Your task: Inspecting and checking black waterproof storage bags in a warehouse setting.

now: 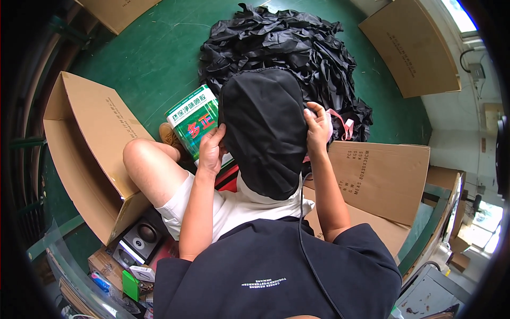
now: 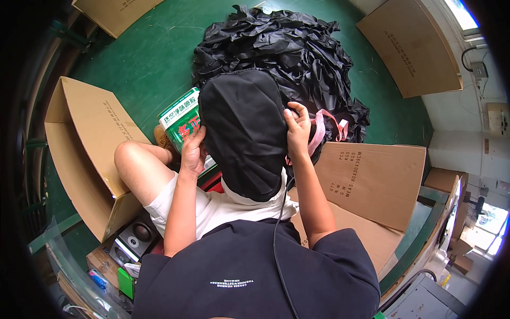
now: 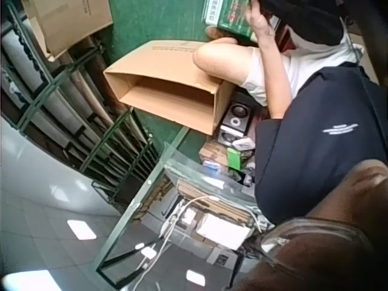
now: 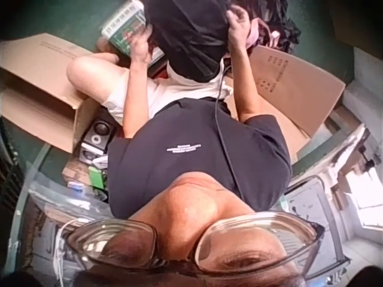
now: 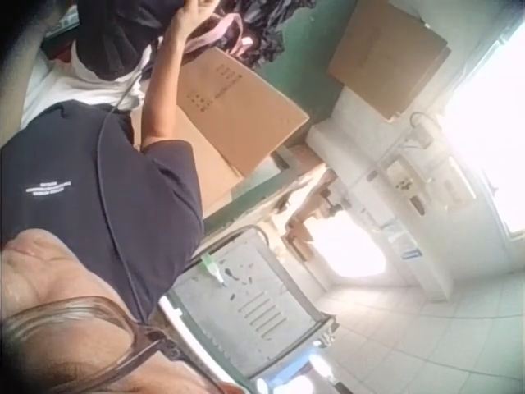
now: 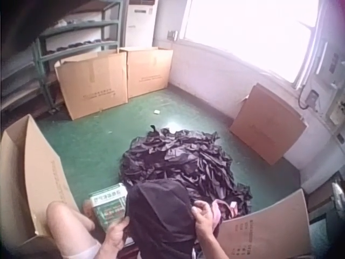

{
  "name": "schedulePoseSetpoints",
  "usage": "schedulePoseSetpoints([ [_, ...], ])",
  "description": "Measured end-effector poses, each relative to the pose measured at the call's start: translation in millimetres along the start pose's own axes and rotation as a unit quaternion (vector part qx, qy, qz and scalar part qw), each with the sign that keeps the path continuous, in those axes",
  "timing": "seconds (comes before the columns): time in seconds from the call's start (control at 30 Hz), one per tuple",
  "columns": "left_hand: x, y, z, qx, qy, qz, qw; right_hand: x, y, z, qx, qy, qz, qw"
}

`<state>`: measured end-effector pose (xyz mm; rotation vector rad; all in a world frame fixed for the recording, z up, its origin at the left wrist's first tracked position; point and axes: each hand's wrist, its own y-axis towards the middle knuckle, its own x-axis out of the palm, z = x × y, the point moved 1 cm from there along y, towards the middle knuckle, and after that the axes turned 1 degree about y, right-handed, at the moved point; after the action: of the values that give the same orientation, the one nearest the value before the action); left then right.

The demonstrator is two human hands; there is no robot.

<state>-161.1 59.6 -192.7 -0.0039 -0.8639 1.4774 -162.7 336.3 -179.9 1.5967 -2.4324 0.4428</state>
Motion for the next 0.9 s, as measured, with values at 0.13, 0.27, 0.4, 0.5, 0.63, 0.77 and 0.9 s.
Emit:
schedulePoseSetpoints([
  [0.13,-6,-2,-23,-0.031,0.013,0.034,0.999,-19,-7,37,0.013,0.029,-0.035,0.999],
  [0.27,10,-12,-17,-0.006,-0.012,0.080,0.997,-12,-15,36,0.024,0.056,-0.036,0.998],
  [0.4,-2,-7,-27,0.003,0.039,0.037,0.999,-14,-14,39,-0.015,0.029,-0.029,0.999],
  [0.5,-5,-4,-27,0.007,0.058,0.043,0.997,-2,-15,33,-0.005,0.030,-0.014,0.999],
  [0.63,-7,-1,-35,0.001,0.059,0.025,0.998,-4,-12,38,-0.035,-0.003,-0.016,0.999],
  [0.77,-9,0,-49,0.004,0.057,0.023,0.998,-11,-14,45,-0.074,-0.031,-0.027,0.996],
  [0.9,-5,-5,-57,0.004,0.022,0.036,0.999,-12,-18,46,-0.058,-0.020,-0.044,0.997],
])
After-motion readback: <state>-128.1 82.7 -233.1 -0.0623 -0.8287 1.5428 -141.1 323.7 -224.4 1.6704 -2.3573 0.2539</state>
